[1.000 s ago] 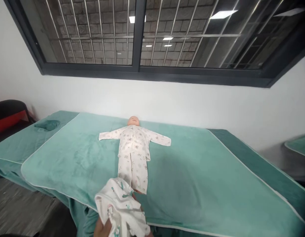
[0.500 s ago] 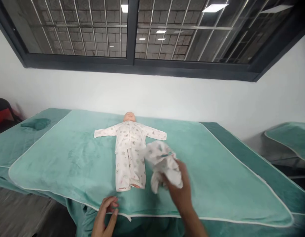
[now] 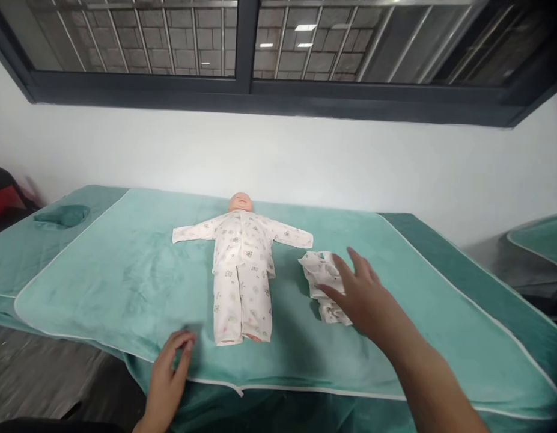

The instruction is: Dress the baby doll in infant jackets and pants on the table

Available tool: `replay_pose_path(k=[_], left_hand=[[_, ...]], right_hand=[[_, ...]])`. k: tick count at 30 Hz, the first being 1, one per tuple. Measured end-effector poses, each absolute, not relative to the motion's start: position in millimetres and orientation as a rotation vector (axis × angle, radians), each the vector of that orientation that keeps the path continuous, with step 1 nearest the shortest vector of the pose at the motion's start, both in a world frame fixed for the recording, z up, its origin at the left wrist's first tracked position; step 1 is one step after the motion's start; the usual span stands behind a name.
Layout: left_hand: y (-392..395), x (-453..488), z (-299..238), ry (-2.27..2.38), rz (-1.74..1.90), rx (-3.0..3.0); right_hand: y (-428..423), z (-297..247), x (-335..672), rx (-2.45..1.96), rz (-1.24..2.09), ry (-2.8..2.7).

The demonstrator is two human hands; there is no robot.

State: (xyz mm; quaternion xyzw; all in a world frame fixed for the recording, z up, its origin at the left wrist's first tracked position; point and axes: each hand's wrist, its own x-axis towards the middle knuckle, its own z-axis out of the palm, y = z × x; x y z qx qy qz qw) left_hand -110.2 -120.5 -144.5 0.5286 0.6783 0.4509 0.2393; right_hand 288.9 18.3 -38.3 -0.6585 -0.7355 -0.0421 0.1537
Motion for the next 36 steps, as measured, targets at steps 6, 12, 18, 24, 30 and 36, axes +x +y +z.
replay_pose_path(k=[6,12,18,24,30,36], left_hand=[[-18.4,-90.1,-93.0,1.737,1.394,1.611],[117.5,-61.7,-57.0,1.617,1.410,1.817],[233.5,-37.6,-66.4,1.661,1.235,1.871],[234.0,-34.1,-72.2,1.590,1.168,1.856],[230.4,-37.8,-70.4,1.589,1.093,1.882],[229.0,-37.6,-69.1,1.575,1.092,1.896]], right_hand=[[108.1,-20.4,169.8,-1.336,0.387,-2.090],[220.9,-45.2,105.6,-1.499,0.514,-1.786],[247.7,-59.1,106.2,-1.536,0.630,-1.830],[255.7,-59.6,111.5,-1.530,0.694,-1.775],[257.7,-62.9,112.5,-1.497,0.791,-1.614],[258.4,-66.9,114.2,-1.422,0.875,-1.489]])
